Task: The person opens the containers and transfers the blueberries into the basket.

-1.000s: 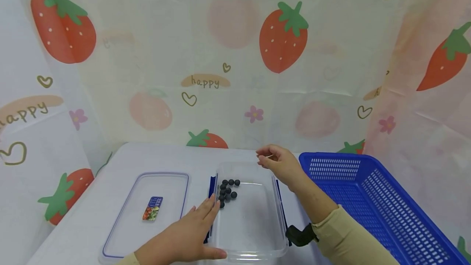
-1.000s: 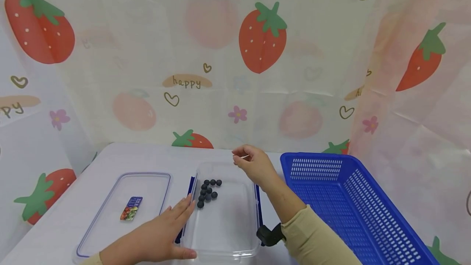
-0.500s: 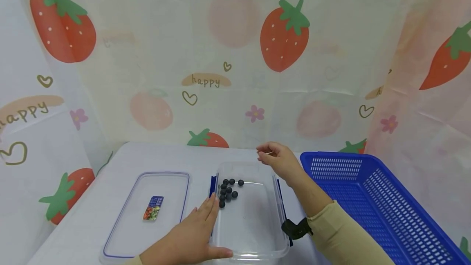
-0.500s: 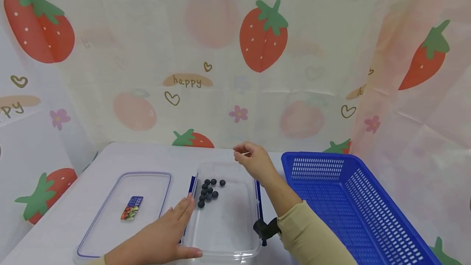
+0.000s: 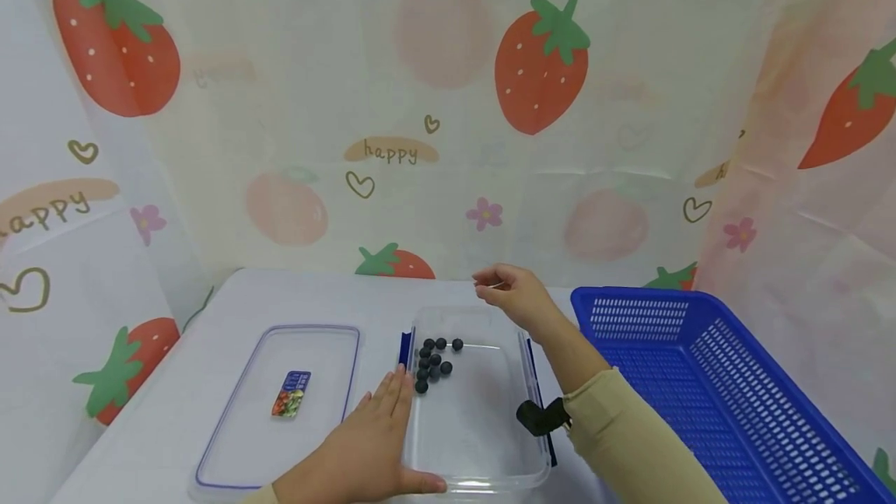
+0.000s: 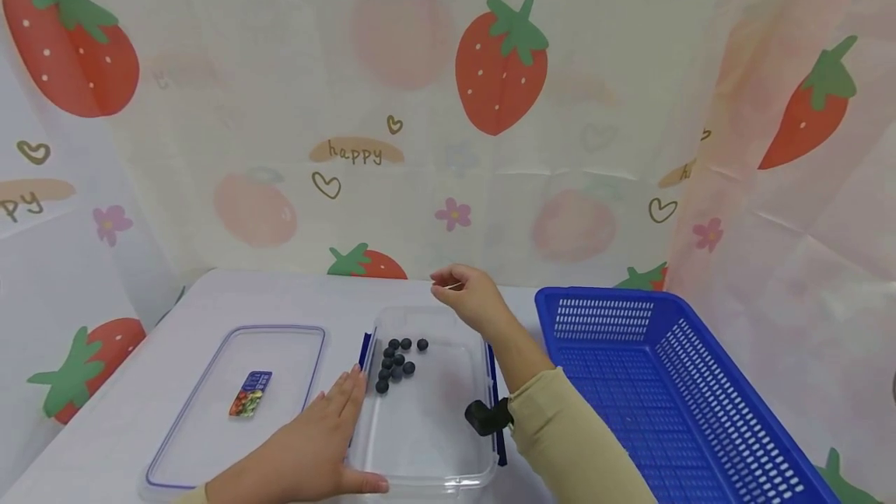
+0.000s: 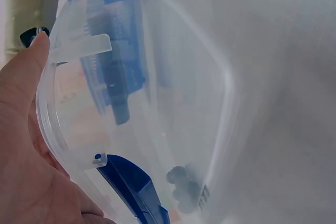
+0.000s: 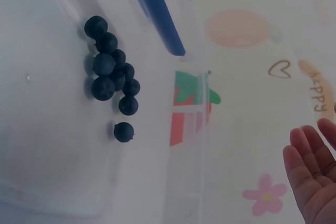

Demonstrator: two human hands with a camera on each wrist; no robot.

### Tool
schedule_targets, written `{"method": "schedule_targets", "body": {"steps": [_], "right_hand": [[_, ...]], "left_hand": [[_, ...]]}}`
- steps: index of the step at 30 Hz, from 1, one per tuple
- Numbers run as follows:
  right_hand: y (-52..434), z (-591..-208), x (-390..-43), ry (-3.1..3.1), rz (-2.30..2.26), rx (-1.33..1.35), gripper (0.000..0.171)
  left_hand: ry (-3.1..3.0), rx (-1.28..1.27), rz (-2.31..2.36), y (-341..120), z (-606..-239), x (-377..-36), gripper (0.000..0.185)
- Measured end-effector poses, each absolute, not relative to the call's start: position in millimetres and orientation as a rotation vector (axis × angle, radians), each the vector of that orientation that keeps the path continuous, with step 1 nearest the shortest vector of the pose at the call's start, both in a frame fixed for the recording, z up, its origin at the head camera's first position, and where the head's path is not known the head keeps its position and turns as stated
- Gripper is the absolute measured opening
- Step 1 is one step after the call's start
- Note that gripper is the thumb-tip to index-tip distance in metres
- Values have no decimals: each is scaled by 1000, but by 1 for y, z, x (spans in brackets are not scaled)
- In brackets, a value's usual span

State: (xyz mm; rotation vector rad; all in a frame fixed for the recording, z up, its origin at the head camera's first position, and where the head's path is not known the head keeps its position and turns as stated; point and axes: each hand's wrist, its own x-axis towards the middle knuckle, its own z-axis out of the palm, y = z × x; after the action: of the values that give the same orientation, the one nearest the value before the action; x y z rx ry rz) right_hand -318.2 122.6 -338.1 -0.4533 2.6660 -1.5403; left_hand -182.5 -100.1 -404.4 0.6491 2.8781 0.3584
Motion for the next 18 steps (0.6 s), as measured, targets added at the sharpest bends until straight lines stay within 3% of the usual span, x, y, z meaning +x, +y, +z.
{"method": "schedule_targets", "body": {"steps": [10,18], "right_hand": [[106,-355,-336,2584,-1529,-523,25],[93,-368,-347,2535,-1497,-422,22]], "left_hand": [[2904,670,310,-100,-406,-184,129],[2903,678,294,-102,-405,-182,128]]}}
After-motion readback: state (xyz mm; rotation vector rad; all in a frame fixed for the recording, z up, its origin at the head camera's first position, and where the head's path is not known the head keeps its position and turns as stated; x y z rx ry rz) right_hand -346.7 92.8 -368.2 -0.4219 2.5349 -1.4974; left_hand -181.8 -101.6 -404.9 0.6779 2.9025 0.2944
